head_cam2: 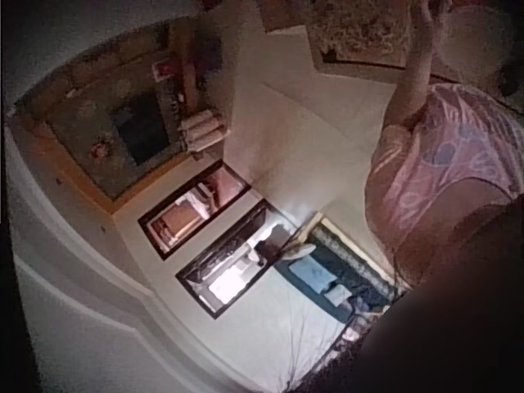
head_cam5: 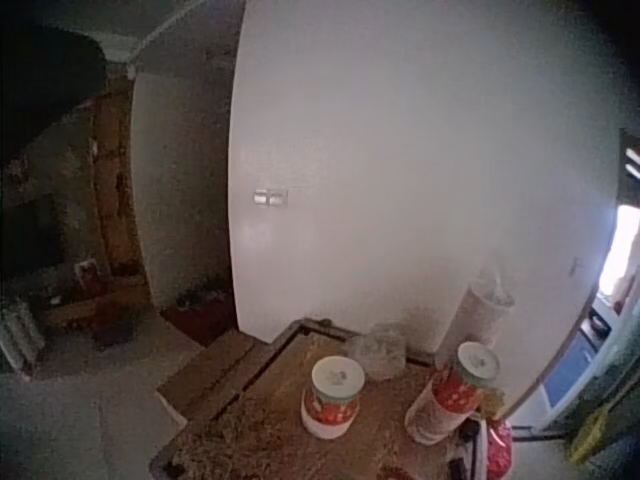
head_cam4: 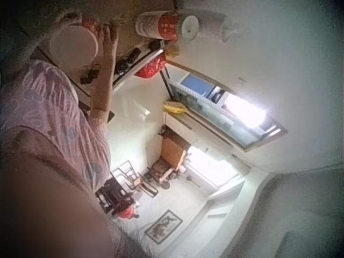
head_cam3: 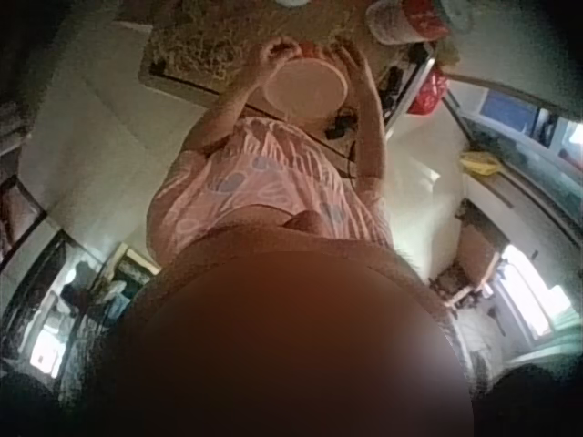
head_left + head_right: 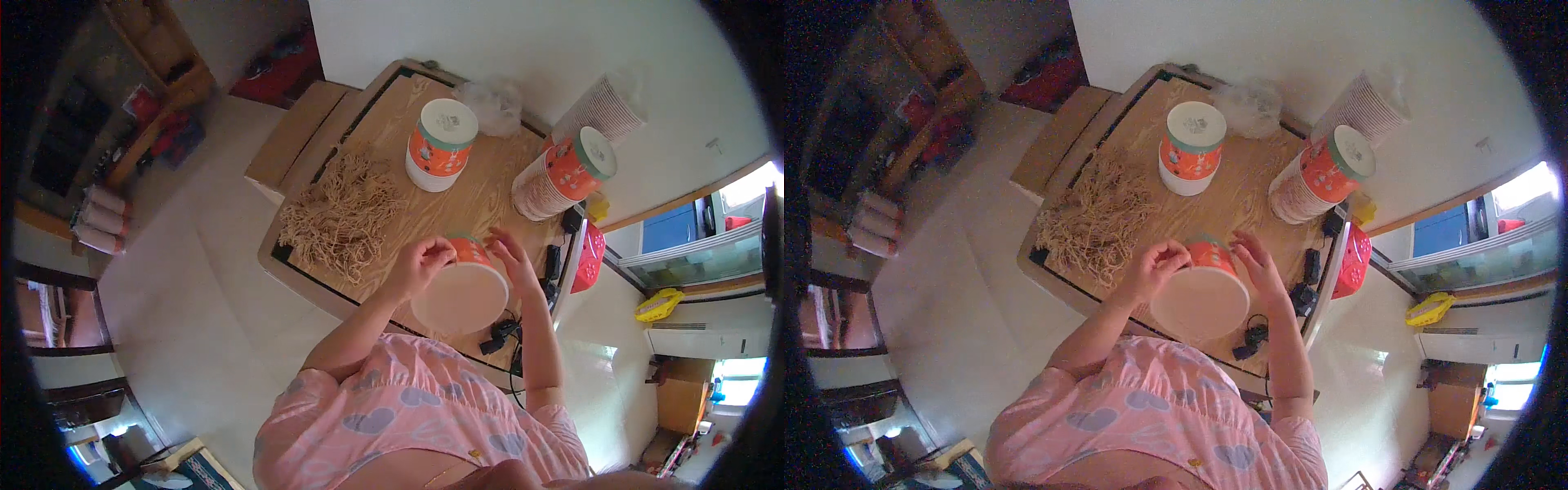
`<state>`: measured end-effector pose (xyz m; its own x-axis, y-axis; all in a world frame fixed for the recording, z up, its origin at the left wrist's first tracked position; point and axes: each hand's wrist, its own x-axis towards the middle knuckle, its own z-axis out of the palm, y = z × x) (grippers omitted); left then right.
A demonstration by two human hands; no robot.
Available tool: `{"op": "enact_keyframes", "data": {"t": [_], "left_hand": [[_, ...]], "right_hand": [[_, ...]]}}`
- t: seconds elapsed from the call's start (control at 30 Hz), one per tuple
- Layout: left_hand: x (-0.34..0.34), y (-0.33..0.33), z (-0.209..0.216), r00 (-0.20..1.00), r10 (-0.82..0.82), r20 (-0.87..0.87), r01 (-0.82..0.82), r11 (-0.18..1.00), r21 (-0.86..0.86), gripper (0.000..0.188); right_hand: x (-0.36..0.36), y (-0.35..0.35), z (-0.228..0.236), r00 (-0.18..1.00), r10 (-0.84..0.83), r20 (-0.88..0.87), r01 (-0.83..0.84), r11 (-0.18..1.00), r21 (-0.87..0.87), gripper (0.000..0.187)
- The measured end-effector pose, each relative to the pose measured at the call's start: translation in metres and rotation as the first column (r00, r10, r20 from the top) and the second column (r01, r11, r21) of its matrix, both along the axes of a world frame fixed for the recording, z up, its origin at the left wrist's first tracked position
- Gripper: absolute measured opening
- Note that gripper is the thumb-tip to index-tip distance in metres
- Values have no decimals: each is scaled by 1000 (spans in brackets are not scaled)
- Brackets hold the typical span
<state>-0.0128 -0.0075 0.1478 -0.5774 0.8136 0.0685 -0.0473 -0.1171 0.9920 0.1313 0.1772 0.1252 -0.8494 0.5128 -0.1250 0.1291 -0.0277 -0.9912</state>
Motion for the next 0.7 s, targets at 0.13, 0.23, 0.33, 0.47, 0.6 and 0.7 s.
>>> {"op": "enact_keyframes", "data": {"t": [0.13,0.23,0.33,0.47,0.6,0.7], "left_hand": [[-6,10,8,985,30,171,-35,999,26,10],[-7,13,14,985,113,132,-125,989,83,11],[-12,15,16,949,91,303,-128,986,103,10],[-16,15,19,914,67,399,-126,984,123,10],[-22,10,26,887,84,455,-170,974,152,9],[-29,2,34,902,39,430,-136,971,198,8]], "right_hand": [[5,1,-10,990,105,97,-95,990,-105,33],[15,-4,-14,983,65,173,1,935,-354,33],[20,2,-32,998,23,51,5,877,-481,34],[25,5,-34,998,56,-17,-52,740,-671,33],[20,-8,7,995,-19,98,77,774,-628,29],[13,-22,41,980,-80,181,173,791,-587,26]]}}
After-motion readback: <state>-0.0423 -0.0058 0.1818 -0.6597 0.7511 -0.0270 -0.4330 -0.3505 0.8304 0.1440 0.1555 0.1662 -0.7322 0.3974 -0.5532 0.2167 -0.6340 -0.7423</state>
